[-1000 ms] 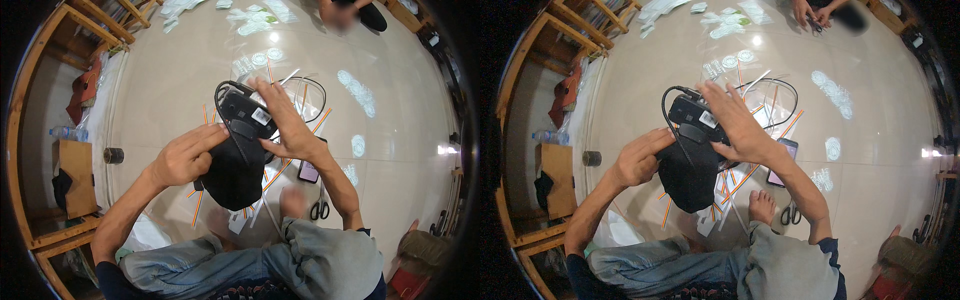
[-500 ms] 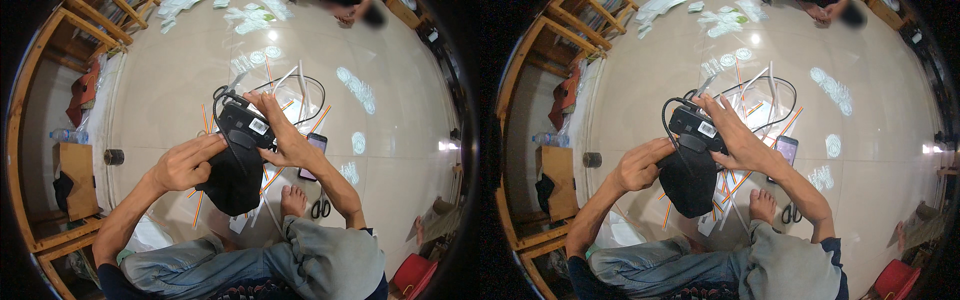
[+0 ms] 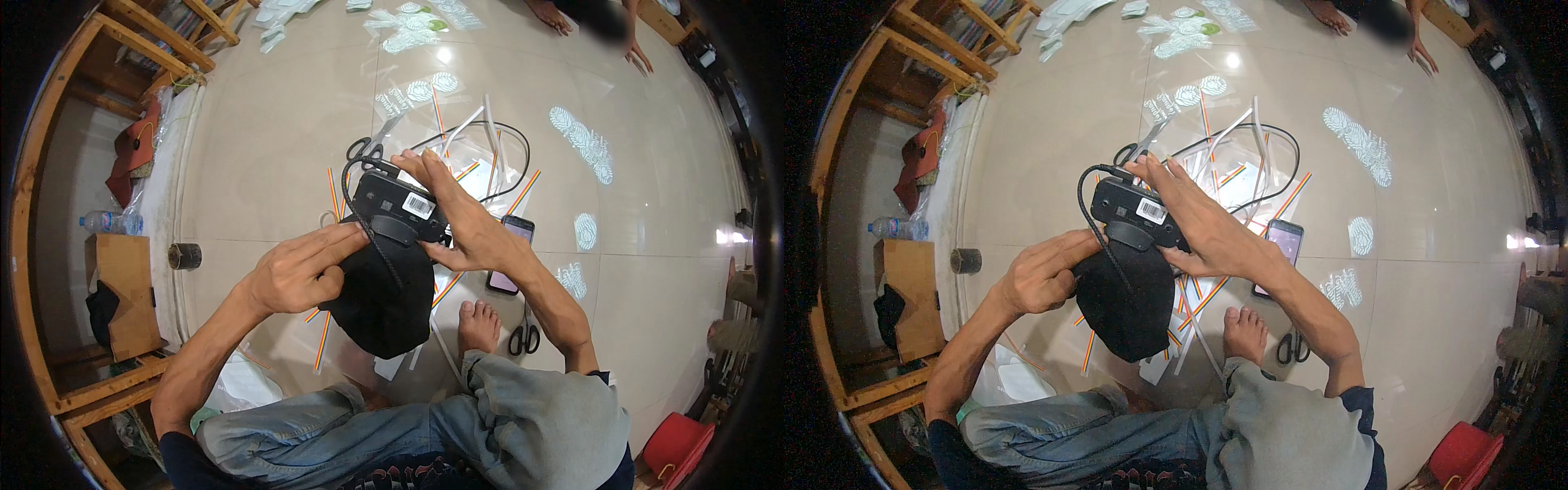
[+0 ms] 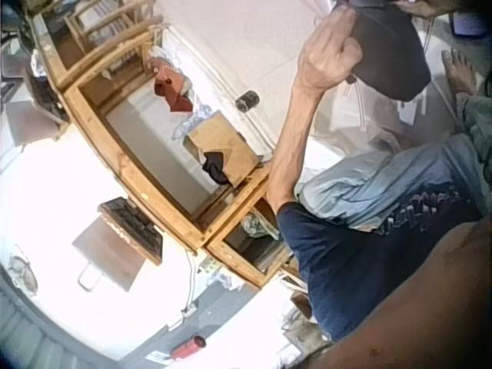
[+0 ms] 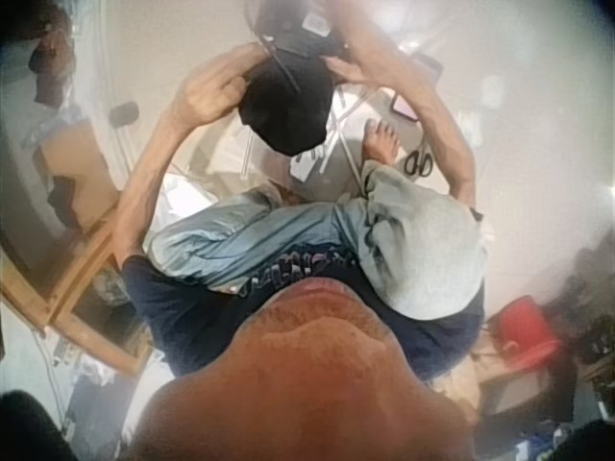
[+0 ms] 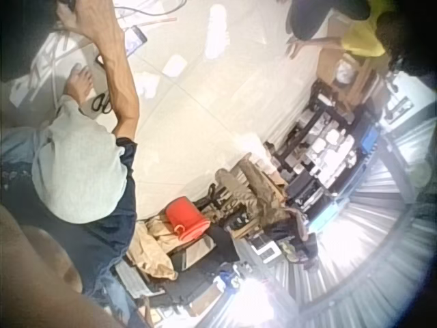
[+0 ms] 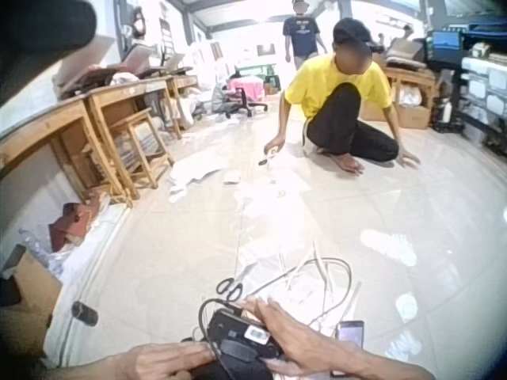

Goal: The person sits on the floor and assembles a black bag by inserting a small electronic device into a mesh pocket and adjusting the bag's structure. The person handles the bag and device with both hands while sitting cross-legged.

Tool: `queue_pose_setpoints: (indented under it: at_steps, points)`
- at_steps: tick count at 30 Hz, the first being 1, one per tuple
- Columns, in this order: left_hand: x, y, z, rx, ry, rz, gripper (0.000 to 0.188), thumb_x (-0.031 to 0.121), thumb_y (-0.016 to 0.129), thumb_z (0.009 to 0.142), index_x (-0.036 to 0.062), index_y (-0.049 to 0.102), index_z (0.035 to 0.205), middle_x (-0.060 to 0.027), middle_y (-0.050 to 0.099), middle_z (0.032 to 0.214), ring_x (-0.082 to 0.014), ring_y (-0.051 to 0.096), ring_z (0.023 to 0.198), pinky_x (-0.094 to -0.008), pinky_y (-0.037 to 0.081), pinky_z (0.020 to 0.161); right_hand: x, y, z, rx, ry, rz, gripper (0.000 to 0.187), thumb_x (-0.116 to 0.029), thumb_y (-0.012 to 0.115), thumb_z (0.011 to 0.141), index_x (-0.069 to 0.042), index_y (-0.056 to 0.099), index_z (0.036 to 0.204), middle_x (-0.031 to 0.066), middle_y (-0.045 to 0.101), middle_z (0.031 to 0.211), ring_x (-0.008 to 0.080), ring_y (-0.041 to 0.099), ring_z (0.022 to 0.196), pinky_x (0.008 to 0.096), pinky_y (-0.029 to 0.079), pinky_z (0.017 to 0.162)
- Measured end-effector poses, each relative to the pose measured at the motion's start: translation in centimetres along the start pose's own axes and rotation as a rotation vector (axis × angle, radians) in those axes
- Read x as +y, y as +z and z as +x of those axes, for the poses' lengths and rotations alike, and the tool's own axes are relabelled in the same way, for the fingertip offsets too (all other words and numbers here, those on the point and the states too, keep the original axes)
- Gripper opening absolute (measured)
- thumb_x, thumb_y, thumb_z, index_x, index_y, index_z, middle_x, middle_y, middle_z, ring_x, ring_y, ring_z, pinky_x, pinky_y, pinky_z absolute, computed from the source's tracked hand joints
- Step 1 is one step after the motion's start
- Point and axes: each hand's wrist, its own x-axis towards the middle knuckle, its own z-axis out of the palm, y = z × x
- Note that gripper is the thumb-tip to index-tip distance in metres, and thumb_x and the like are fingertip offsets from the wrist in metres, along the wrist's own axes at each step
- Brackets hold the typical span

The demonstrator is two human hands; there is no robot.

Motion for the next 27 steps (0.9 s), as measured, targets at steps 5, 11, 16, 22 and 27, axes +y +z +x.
queue_pose_setpoints:
  at_steps: [5,11,16,22,27]
  points:
    - [-0.9,0.6,-0.3,0.029,-0.119,-0.087,0.021,-0.007,0.065,0.079,-0.0002,0.046,0.072,-0.028,0.07,0.117,-0.0406,0.072,0.107,-0.045,0.062,0.09,0.6,0.7,0.0,0.058,0.069,-0.021,0.119,-0.003,0.07,0.077,-0.008,-0.012,0.163,0.0304,0.025,0.164,0.0431,0.024,0.154,0.0487,0.017,0.127]
    - [-2.4,-0.6,-1.2,0.041,-0.158,-0.066,0.025,-0.012,0.067,0.079,0.0003,0.045,0.084,-0.0307,0.067,0.123,-0.0455,0.069,0.112,-0.047,0.06,0.093,0.1,1.5,-1.6,0.163,0.298,0.201,0.099,-0.006,0.071,0.084,-0.004,0.013,0.164,0.0197,0.026,0.168,0.0316,0.027,0.155,0.0451,0.019,0.127]
    - [-3.1,-0.7,-2.6,0.063,-0.23,-0.067,0.025,-0.016,0.063,0.083,0.0008,0.045,0.088,-0.0296,0.066,0.126,-0.0444,0.068,0.115,-0.045,0.059,0.094,0.3,2.7,-2.8,0.302,0.545,0.491,0.051,-0.022,0.067,0.099,0.0,0.054,0.144,0.0154,0.059,0.144,0.024,0.056,0.134,0.0383,0.04,0.115]
    - [-3.0,-1.2,-2.4,0.169,-0.425,0.023,0.025,-0.013,0.064,0.088,0.0008,0.043,0.083,-0.0231,0.071,0.121,-0.0315,0.074,0.096,-0.0345,0.059,0.077,1.1,3.4,-3.5,0.379,0.658,0.518,0.039,-0.024,0.062,0.104,0.002,0.064,0.132,0.0116,0.072,0.123,0.018,0.066,0.115,0.0337,0.048,0.104]
    - [-3.9,-2.9,-3.8,0.348,-0.65,0.095,0.021,-0.006,0.061,0.098,0.0013,0.043,0.09,-0.0179,0.074,0.108,-0.0118,0.055,0.069,-0.0258,0.048,0.061,2.3,3.9,-6.2,0.339,0.791,0.522,0.033,-0.021,0.061,0.105,0.002,0.065,0.128,0.012,0.072,0.118,0.0177,0.067,0.113,0.0319,0.05,0.102]
